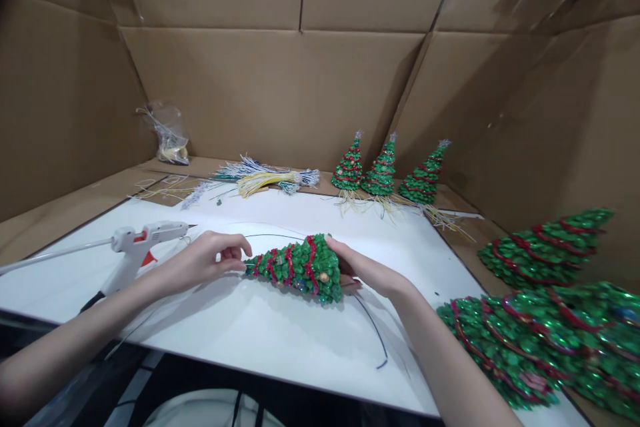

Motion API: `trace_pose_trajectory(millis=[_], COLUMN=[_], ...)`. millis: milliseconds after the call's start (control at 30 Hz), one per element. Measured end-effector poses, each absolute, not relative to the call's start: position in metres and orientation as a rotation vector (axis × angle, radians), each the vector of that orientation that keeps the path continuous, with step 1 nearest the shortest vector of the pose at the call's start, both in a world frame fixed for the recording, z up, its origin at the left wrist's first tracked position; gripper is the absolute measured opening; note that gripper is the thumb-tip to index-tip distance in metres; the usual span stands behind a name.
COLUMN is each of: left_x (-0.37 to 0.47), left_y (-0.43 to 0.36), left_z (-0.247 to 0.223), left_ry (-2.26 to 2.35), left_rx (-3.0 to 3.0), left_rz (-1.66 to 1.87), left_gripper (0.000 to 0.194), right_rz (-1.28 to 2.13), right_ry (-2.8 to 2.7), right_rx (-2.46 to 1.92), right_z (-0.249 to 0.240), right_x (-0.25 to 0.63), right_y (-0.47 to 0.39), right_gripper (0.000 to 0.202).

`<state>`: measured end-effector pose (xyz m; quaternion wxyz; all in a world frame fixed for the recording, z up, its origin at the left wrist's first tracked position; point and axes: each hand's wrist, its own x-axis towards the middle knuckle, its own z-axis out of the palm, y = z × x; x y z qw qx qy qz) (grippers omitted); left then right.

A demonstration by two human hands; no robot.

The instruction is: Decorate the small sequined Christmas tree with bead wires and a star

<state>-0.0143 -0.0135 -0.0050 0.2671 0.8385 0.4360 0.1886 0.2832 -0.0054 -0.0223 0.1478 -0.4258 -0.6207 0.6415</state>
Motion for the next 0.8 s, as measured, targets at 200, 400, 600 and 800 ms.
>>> trace_pose_trajectory(millis=[200,400,600,800], left_x=[-0.035,-0.052,-0.048,-0.033], left_y=[-0.023,-0.029,-0.023,-0.02], left_z=[-0.006,-0.009,-0.01,-0.006], left_ry=[1.25,1.304,1.255,1.195], left_rx=[2.252,2.218,2.213,2.23], left_rz=[0.509,0.496,0.518,0.523], left_gripper=[0.012,0.014,0.012,0.011], right_rz=[1.765,1.751,1.73,1.692], right_ry=[-1.853,-1.87,-1.889,-1.865], right_rx=[-1.243,-1.265,-1.281,-1.288], right_z=[-0.019,-0.017,-0.018,-0.017], right_x=[0.285,0.285,0.287,0.287], right_y=[-0.009,-0.009,-0.009,-0.01], right_gripper=[0.065,0.065,0.065,0.063])
